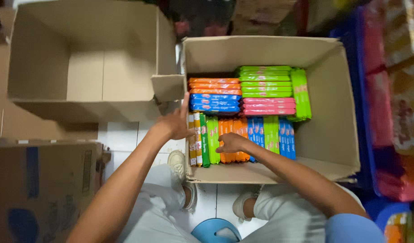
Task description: The person transfers stacks of colorful snack packets from a blue plastic basket into a large cardboard box. They arrange the packets in neat rows inside the box, organizing them by color and type.
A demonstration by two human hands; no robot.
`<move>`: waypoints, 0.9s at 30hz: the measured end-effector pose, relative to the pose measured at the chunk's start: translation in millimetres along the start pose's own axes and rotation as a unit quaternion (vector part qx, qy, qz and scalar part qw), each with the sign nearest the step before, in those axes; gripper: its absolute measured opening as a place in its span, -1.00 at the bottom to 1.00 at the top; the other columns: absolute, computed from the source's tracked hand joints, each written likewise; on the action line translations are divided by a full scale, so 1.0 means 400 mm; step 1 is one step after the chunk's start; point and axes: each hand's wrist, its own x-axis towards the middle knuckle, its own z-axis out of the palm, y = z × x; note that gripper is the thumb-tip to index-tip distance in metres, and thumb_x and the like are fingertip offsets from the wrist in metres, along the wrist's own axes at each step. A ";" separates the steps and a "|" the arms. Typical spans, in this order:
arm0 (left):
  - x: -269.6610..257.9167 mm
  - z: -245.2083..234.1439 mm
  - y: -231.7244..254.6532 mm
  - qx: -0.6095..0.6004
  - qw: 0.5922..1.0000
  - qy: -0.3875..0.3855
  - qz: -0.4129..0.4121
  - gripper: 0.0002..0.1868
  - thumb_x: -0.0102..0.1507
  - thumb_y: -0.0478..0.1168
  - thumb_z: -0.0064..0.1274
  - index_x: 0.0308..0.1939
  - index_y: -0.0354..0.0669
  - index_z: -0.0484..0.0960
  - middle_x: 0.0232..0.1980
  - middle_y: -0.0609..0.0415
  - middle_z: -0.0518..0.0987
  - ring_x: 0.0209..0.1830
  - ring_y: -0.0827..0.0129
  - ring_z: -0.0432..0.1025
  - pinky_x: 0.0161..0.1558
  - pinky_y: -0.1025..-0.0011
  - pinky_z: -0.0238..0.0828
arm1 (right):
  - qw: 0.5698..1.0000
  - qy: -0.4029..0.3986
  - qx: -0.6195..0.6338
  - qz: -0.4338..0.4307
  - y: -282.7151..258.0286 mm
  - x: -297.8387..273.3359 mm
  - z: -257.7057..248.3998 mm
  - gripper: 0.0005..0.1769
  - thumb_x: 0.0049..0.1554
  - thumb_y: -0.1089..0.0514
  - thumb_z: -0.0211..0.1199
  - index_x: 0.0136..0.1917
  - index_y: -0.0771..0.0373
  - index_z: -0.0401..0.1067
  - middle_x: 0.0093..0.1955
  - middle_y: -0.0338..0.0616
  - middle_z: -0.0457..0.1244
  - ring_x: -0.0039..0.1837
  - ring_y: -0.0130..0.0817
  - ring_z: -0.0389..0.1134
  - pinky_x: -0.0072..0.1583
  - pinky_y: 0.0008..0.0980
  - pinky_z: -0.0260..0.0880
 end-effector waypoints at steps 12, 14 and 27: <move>-0.022 0.155 0.305 0.299 0.853 0.364 0.224 -0.27 0.10 0.34 0.11 0.13 -0.11 0.52 0.02 -0.02 0.43 0.02 0.07 0.47 -0.04 0.14 0.51 | 0.855 0.501 0.058 -0.118 0.023 -0.939 0.031 -0.60 0.27 0.11 0.16 0.29 0.39 0.37 0.13 0.26 0.34 0.26 0.30 0.34 0.26 0.19 0.38; -0.050 0.178 0.472 0.253 0.861 0.312 0.312 -0.42 0.17 0.26 0.08 0.04 -0.08 0.59 -0.04 -0.01 0.46 -0.06 0.04 0.51 -0.10 0.14 0.53 | 0.805 0.586 0.058 -0.079 0.111 -1.064 0.126 -0.66 0.27 0.11 0.18 0.24 0.33 0.41 0.08 0.17 0.35 0.22 0.22 0.36 0.25 0.11 0.39; -0.174 0.439 1.239 0.179 0.755 0.109 0.621 -0.83 0.30 -0.05 -0.01 -0.24 -0.01 0.58 -0.10 0.10 0.51 0.03 0.01 0.49 -0.07 0.12 0.40 | 0.617 0.680 0.102 0.383 0.924 -1.347 0.670 -0.46 0.11 -0.13 0.39 0.26 0.16 0.46 0.06 0.06 0.36 0.17 0.09 0.40 0.18 0.00 0.44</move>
